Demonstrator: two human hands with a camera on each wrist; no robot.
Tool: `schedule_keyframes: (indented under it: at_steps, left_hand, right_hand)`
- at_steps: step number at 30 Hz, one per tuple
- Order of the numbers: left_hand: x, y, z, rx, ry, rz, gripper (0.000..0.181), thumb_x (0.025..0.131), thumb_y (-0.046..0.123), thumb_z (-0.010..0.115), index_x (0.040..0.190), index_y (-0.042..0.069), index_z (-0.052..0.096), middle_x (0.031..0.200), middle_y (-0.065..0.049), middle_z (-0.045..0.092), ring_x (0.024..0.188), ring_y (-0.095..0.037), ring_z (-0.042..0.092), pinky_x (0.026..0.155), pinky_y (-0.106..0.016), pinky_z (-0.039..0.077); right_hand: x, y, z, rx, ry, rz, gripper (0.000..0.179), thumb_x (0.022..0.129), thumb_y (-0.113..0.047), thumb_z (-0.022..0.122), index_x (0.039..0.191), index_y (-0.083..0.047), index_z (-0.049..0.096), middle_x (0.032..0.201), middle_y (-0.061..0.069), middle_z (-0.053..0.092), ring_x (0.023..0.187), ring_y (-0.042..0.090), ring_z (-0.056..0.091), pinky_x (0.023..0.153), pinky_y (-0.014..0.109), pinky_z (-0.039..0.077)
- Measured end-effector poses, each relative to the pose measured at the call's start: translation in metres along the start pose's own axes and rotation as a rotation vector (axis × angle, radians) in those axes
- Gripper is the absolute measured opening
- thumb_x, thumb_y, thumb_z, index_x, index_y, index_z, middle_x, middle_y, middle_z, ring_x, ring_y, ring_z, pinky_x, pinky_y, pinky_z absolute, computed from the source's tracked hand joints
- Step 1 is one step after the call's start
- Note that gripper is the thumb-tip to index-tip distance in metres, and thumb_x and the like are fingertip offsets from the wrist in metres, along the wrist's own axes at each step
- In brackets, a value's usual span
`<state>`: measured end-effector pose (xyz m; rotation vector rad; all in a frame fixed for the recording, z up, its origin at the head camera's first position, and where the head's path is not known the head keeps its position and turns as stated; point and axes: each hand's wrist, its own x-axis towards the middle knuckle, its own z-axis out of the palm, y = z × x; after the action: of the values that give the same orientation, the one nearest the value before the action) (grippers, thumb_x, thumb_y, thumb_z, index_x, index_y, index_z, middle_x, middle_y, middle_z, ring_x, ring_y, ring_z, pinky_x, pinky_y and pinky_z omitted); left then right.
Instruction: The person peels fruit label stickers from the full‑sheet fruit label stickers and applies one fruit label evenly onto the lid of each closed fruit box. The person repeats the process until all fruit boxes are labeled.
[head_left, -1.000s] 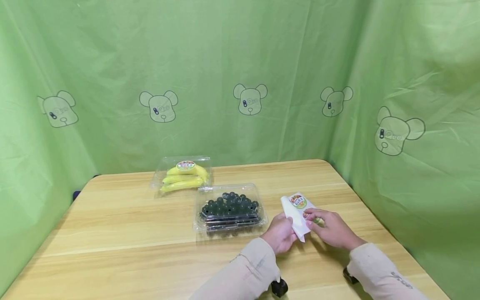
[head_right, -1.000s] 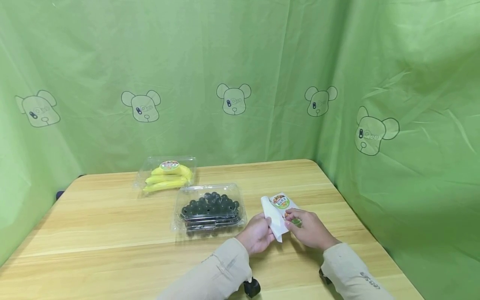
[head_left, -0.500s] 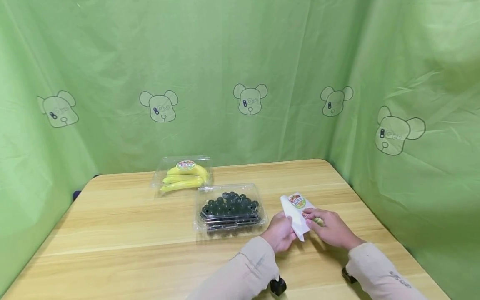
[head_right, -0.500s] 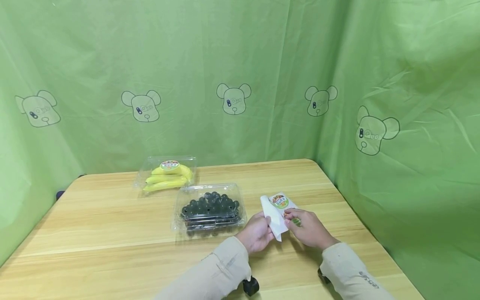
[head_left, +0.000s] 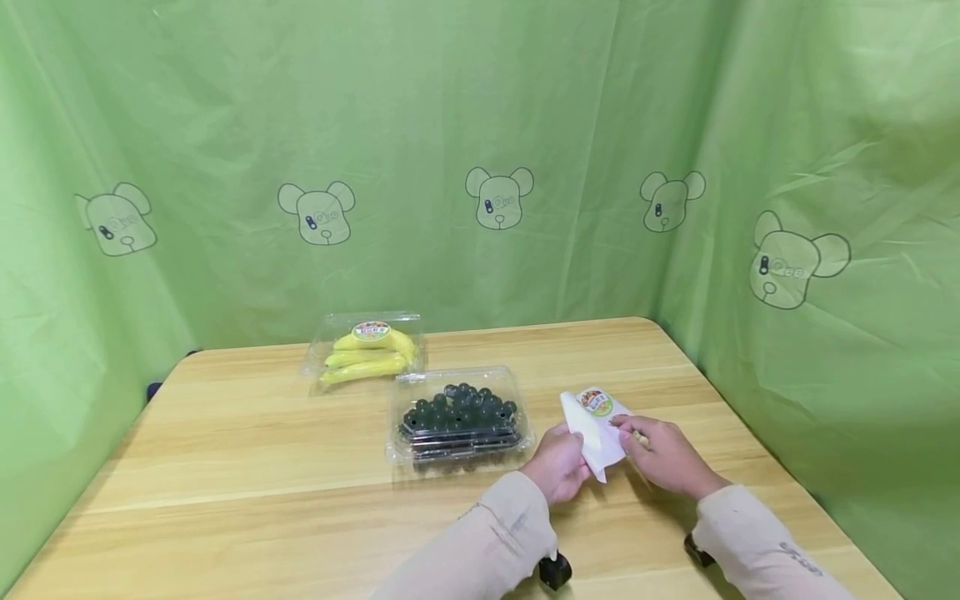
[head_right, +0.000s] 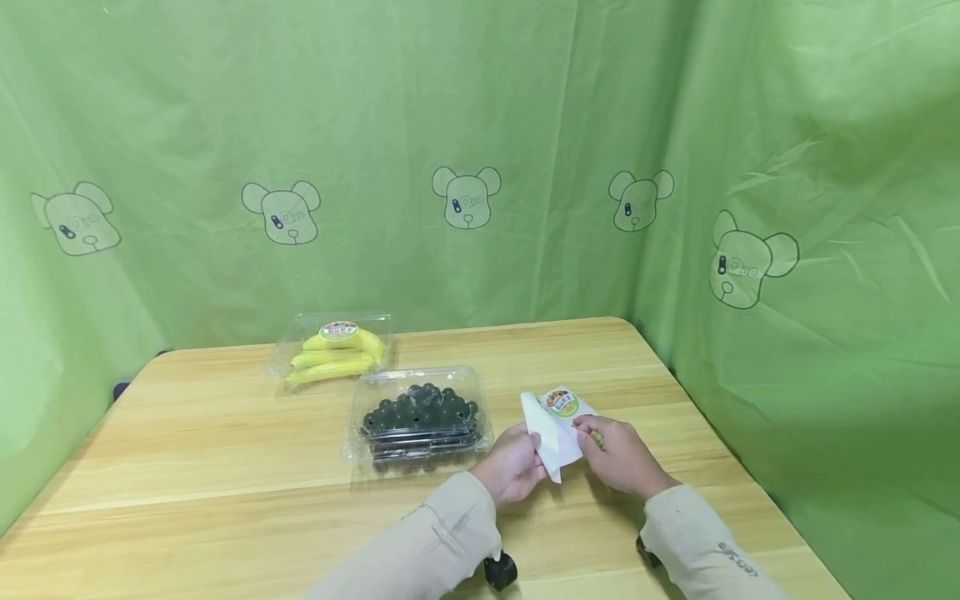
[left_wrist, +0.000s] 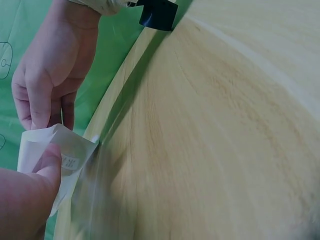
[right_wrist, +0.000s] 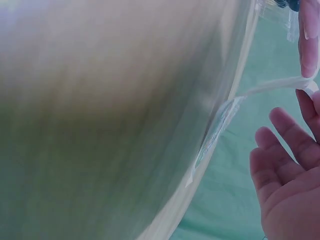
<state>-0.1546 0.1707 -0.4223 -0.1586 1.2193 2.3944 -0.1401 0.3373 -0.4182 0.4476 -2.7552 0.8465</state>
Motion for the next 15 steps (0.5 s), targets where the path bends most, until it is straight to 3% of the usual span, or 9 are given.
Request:
schedule_keyframes:
  at_steps: [9, 15]
  left_hand:
    - [-0.0007, 0.0018, -0.0022, 0.004, 0.005, -0.011, 0.042, 0.097, -0.006, 0.031, 0.138, -0.011, 0.038, 0.121, -0.024, 0.059, 0.118, -0.042, 0.053, 0.1, -0.052, 0.045]
    - [-0.0017, 0.0034, -0.0037, -0.001, -0.01, -0.007, 0.042, 0.098, -0.005, 0.03, 0.138, -0.011, 0.038, 0.121, -0.023, 0.059, 0.119, -0.041, 0.053, 0.101, -0.051, 0.043]
  right_hand:
    - [0.001, 0.0014, -0.0018, -0.005, 0.005, 0.019, 0.014, 0.095, -0.003, 0.055, 0.092, -0.002, 0.069, 0.116, 0.025, 0.064, 0.11, 0.049, 0.057, 0.088, 0.06, 0.048]
    - [0.0025, 0.0005, -0.0032, -0.011, 0.007, 0.032, 0.014, 0.095, -0.003, 0.055, 0.089, -0.005, 0.068, 0.114, 0.024, 0.065, 0.108, 0.048, 0.058, 0.087, 0.058, 0.05]
